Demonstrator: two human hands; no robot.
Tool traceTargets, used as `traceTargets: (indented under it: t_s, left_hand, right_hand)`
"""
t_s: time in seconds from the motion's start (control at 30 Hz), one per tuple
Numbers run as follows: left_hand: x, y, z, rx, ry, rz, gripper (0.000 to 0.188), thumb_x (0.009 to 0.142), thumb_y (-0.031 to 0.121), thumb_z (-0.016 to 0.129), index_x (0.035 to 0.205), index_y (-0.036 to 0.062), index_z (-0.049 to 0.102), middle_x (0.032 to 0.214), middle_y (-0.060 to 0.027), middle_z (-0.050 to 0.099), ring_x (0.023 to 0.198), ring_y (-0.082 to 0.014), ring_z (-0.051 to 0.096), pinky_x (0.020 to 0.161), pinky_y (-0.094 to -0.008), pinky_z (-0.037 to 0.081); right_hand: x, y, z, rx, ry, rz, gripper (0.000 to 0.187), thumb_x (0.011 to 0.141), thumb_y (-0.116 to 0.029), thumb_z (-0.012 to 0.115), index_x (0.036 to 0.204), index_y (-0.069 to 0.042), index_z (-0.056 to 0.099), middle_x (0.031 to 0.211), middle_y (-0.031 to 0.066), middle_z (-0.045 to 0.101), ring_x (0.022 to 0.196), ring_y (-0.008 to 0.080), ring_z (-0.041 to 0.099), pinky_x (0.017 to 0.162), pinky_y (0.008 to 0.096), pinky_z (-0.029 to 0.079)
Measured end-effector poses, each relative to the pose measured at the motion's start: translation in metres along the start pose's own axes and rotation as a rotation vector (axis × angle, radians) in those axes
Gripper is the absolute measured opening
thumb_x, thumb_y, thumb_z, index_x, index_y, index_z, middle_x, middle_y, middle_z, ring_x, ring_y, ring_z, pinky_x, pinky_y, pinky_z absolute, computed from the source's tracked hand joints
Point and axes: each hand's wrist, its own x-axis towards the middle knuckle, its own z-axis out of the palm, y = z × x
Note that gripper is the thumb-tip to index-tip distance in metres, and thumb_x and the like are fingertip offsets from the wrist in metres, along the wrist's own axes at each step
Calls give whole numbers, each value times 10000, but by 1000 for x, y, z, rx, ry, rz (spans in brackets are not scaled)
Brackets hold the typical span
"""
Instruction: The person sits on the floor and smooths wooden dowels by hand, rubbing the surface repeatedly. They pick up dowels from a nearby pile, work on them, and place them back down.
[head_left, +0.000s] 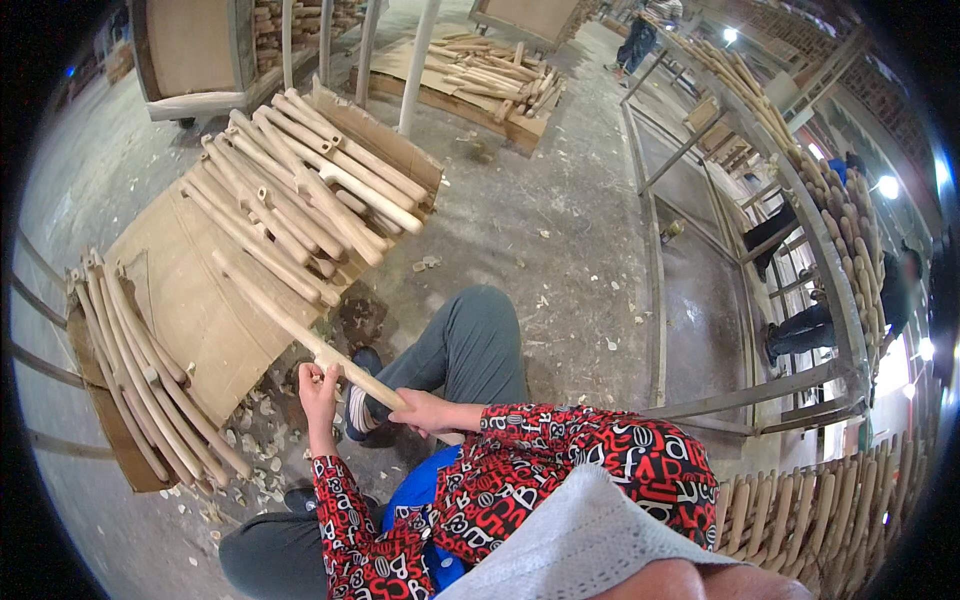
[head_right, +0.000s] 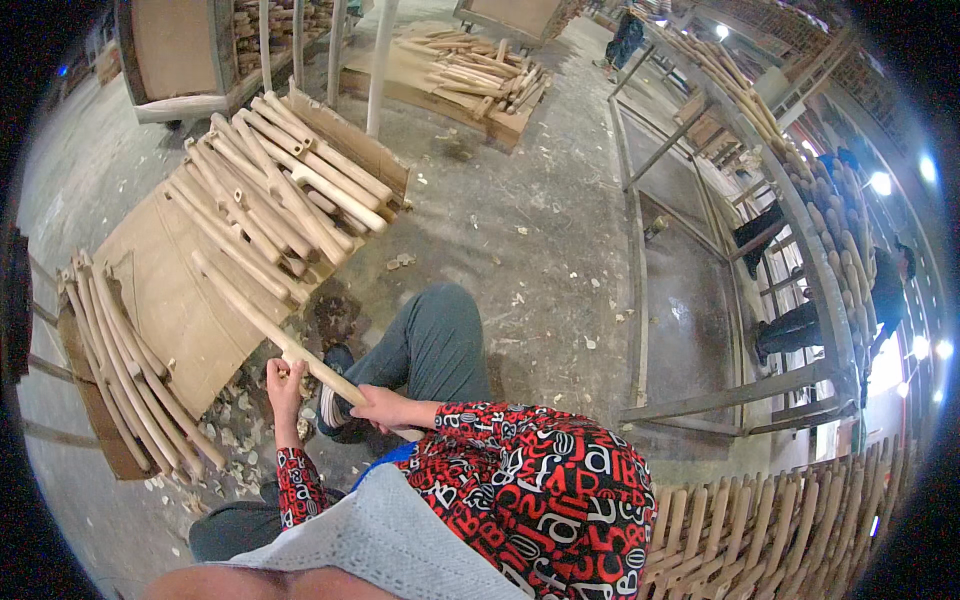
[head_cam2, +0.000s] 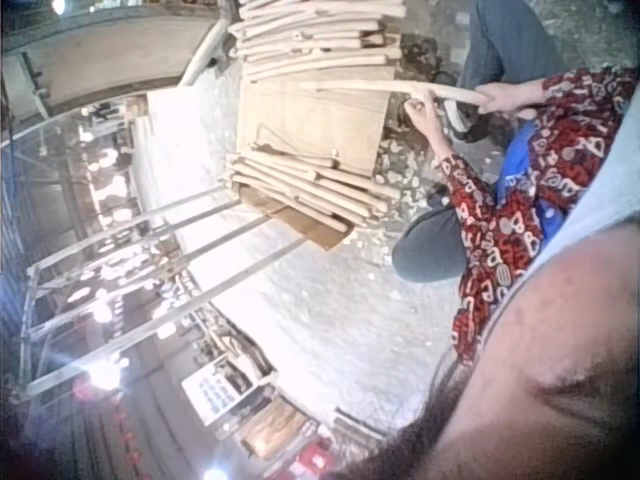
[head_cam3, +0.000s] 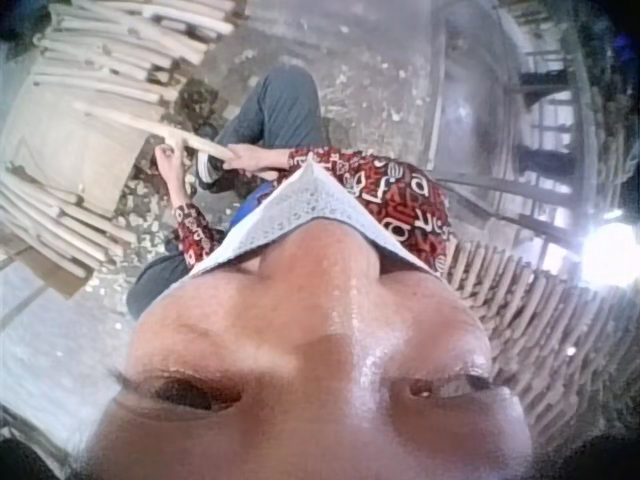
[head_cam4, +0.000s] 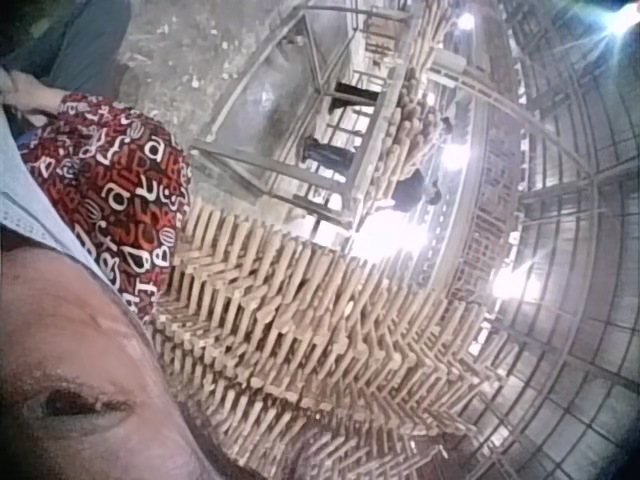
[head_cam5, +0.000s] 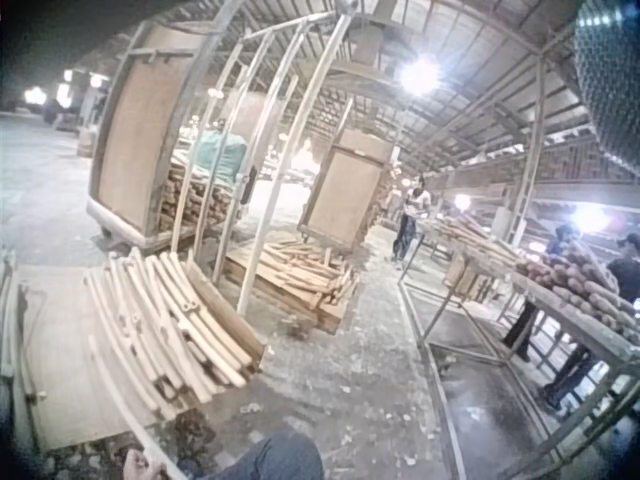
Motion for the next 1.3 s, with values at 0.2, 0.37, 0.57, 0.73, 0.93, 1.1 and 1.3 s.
traceTargets:
  t_s: [0.2,0.37,0.57,0.73,0.93,1.1,1.3]
  left_hand:
    - [3,6,-1,24,-27,119,269,860,221,641,825,23,463,706,-24,477,652,-92,440,580,-255,394]
    - [4,-11,-7,33,-31,35,245,864,223,631,916,-5,560,826,-122,648,776,-159,620,679,-307,479]
    - [-3,-6,-16,118,22,-61,351,752,331,738,784,24,571,676,-88,590,620,-140,528,605,-301,454]
    - [-3,0,-27,241,-59,-130,331,753,334,726,807,23,630,702,-126,638,648,-195,615,619,-324,477]
    - [4,0,-32,347,-136,-150,302,802,326,638,836,27,669,729,-123,671,689,-225,649,642,-339,486]
    - [9,-14,-34,443,-161,-96,277,823,279,560,820,22,664,726,-120,672,679,-235,649,644,-346,491]
    - [1,-24,-23,600,-17,-25,270,842,250,551,839,-3,647,732,-111,676,681,-240,656,651,-332,496]
  right_hand:
    - [9,13,-4,164,-65,38,278,852,-215,632,989,-76,435,592,20,463,411,123,472,346,279,422]
    - [15,11,-3,188,-108,60,346,844,-241,646,1097,-117,447,700,-18,490,508,89,499,378,251,444]
    - [9,8,9,-20,22,38,265,871,-160,598,1046,-47,434,633,-9,467,446,81,458,382,235,410]
    - [9,7,9,-275,110,-1,316,836,-232,618,985,-10,450,672,128,570,514,223,577,472,351,474]
    - [7,4,8,-661,206,-106,361,816,-258,596,983,-5,399,773,285,609,713,453,606,639,520,484]
    - [0,-15,12,-863,185,-81,388,812,-237,579,1041,-2,373,776,286,612,729,457,608,654,536,483]
    - [0,-11,14,-823,187,-141,400,808,-215,578,1073,-1,370,774,287,610,737,462,604,654,540,480]
